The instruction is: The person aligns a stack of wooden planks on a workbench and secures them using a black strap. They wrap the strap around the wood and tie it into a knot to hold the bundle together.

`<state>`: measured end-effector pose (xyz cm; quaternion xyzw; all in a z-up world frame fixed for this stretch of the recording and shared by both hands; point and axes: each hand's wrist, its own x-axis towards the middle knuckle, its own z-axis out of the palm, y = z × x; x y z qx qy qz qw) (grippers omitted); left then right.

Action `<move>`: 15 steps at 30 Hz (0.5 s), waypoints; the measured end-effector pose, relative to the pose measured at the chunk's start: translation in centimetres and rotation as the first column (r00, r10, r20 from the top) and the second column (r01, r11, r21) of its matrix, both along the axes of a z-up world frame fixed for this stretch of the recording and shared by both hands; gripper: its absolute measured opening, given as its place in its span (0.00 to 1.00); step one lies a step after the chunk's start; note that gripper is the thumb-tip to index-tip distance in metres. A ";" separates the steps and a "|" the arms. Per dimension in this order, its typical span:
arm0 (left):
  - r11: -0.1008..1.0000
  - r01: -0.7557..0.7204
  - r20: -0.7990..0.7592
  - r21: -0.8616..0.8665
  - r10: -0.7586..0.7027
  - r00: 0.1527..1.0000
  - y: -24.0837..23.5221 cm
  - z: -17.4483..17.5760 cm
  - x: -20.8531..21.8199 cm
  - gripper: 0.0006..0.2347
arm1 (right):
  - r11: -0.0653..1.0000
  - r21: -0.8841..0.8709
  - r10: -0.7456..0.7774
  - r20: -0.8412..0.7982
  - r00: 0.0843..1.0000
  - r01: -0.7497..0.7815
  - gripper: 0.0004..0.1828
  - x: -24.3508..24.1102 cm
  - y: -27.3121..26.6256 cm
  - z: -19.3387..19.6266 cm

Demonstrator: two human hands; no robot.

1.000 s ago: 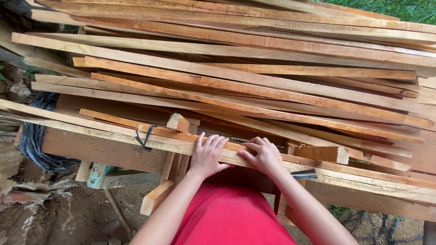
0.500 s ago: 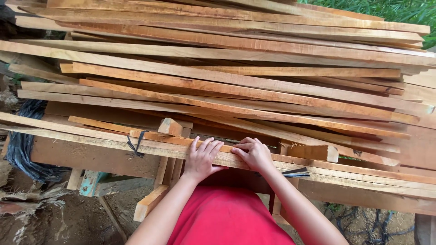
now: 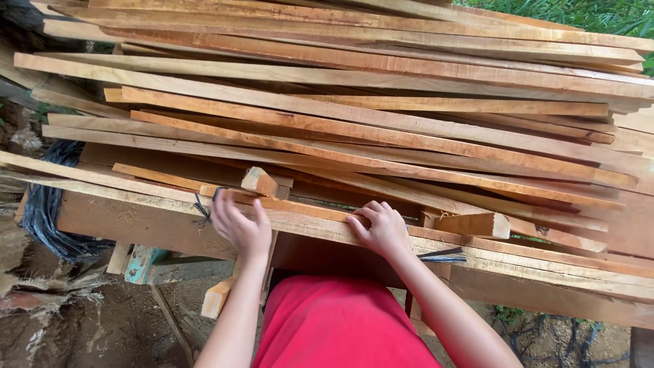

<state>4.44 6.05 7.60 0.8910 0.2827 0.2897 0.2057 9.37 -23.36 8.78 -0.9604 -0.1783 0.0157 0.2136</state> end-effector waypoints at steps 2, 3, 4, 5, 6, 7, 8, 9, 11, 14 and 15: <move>0.991 -0.122 -0.074 -0.049 0.119 0.990 0.5 -0.3 0.2 0.29 | 1.000 0.000 0.009 -0.008 1.000 -0.009 0.15 -0.2 0.0 0.5; 0.966 -0.243 -0.148 -0.087 0.229 0.962 0.9 -0.5 0.5 0.35 | 1.000 0.002 0.016 -0.013 1.000 -0.016 0.18 -0.2 0.2 0.8; 0.965 -0.246 -0.144 -0.088 0.232 0.962 1.2 -1.4 0.6 0.35 | 1.000 0.002 0.019 -0.009 1.000 -0.019 0.18 -0.1 0.2 1.0; 0.969 -0.243 -0.151 -0.041 0.234 0.961 1.5 -2.4 0.6 0.33 | 1.000 -0.005 0.009 -0.025 1.000 -0.009 0.17 0.1 0.3 1.2; 0.971 -0.240 -0.161 0.005 0.238 0.958 1.7 -3.4 0.4 0.32 | 1.000 -0.013 0.001 -0.044 0.999 -0.001 0.17 0.0 0.4 1.3; 0.969 -0.246 -0.161 0.004 0.243 0.957 1.6 -3.2 0.5 0.32 | 1.000 -0.014 0.006 -0.043 0.999 -0.007 0.17 0.1 0.3 1.4; 0.970 -0.243 -0.139 0.031 0.245 0.960 1.5 -3.0 0.5 0.31 | 1.000 -0.017 0.003 -0.055 0.998 -0.004 0.17 0.0 0.4 1.4; 0.969 -0.241 -0.116 0.058 0.246 0.962 1.3 -2.7 0.5 0.30 | 1.000 -0.020 -0.001 -0.067 0.998 -0.001 0.17 0.0 0.4 1.5; 0.968 -0.244 -0.113 0.057 0.249 0.962 1.4 -3.1 0.3 0.29 | 1.000 -0.022 -0.002 -0.082 0.997 0.000 0.17 -0.1 0.4 1.6; 0.971 -0.227 -0.104 0.073 0.234 0.967 1.4 -3.0 0.3 0.28 | 1.000 -0.029 -0.008 -0.104 0.995 0.005 0.17 0.1 0.6 1.8; 0.974 -0.206 -0.104 0.089 0.215 0.971 1.4 -2.9 0.2 0.28 | 0.999 -0.035 -0.013 -0.116 0.993 0.009 0.17 0.1 0.6 1.8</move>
